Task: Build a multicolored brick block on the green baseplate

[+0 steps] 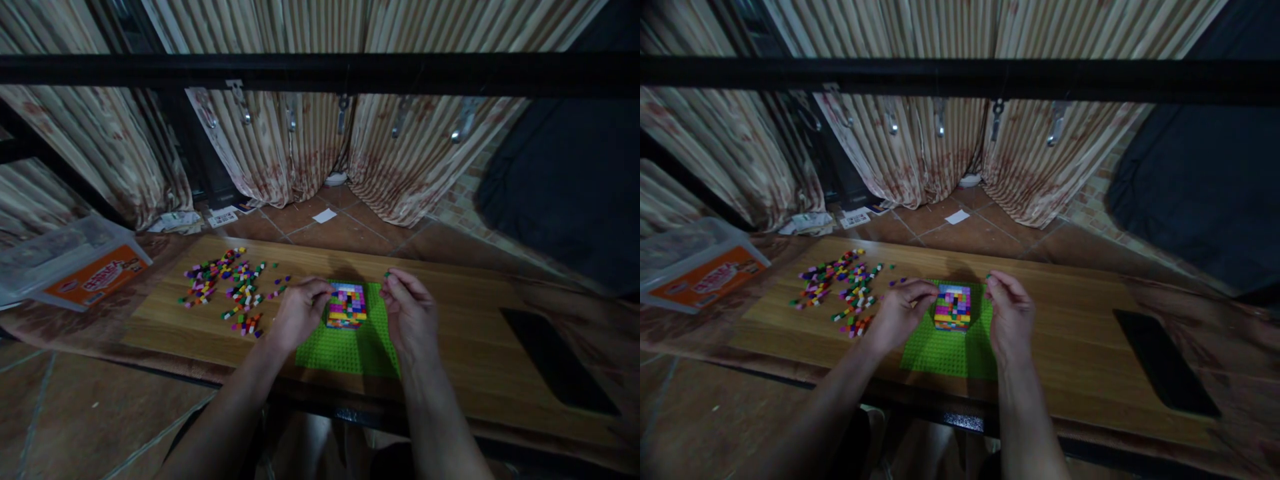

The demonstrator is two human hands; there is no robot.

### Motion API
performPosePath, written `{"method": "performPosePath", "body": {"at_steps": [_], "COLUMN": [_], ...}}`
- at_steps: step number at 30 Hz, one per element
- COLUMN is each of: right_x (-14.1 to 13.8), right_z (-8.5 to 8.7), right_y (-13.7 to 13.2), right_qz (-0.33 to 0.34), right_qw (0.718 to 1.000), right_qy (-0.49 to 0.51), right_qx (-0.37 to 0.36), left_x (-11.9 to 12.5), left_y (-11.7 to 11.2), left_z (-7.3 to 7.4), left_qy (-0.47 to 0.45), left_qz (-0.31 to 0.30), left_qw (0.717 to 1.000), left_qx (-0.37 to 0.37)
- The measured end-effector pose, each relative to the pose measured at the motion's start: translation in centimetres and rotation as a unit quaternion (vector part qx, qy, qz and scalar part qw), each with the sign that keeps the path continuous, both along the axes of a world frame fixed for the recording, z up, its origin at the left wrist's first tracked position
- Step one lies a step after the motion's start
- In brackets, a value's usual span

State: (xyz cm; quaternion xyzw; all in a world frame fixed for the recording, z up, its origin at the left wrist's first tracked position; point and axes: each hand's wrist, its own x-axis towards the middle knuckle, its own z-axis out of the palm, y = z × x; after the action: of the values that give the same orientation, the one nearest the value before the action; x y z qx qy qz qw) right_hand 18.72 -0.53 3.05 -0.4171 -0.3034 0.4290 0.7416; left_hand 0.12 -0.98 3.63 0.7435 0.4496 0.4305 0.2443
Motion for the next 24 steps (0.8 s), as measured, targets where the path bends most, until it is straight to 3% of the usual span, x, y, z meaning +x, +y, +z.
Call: {"method": "performPosePath", "body": {"at_steps": [9,15,24], "right_x": [-0.1,-0.2,-0.1], "right_z": [0.2,0.3,0.2], "right_y": [-0.1,-0.2,-0.1], "right_qz": [0.0,0.002,0.003], "right_qw": [1.0,1.0,1.0], "right_qy": [0.012,0.013,0.011], "right_qx": [-0.009,-0.02,-0.024], "left_x": [0.7,1.1,1.2], "left_y": [0.4,0.6,0.6], "left_z": [-0.3,-0.7,-0.8], "left_qy": [0.077,0.08,0.091], "left_qz": [0.022,0.039,0.053], "left_qw": [0.997,0.996,0.994], "left_qx": [0.015,-0.007,0.018]}}
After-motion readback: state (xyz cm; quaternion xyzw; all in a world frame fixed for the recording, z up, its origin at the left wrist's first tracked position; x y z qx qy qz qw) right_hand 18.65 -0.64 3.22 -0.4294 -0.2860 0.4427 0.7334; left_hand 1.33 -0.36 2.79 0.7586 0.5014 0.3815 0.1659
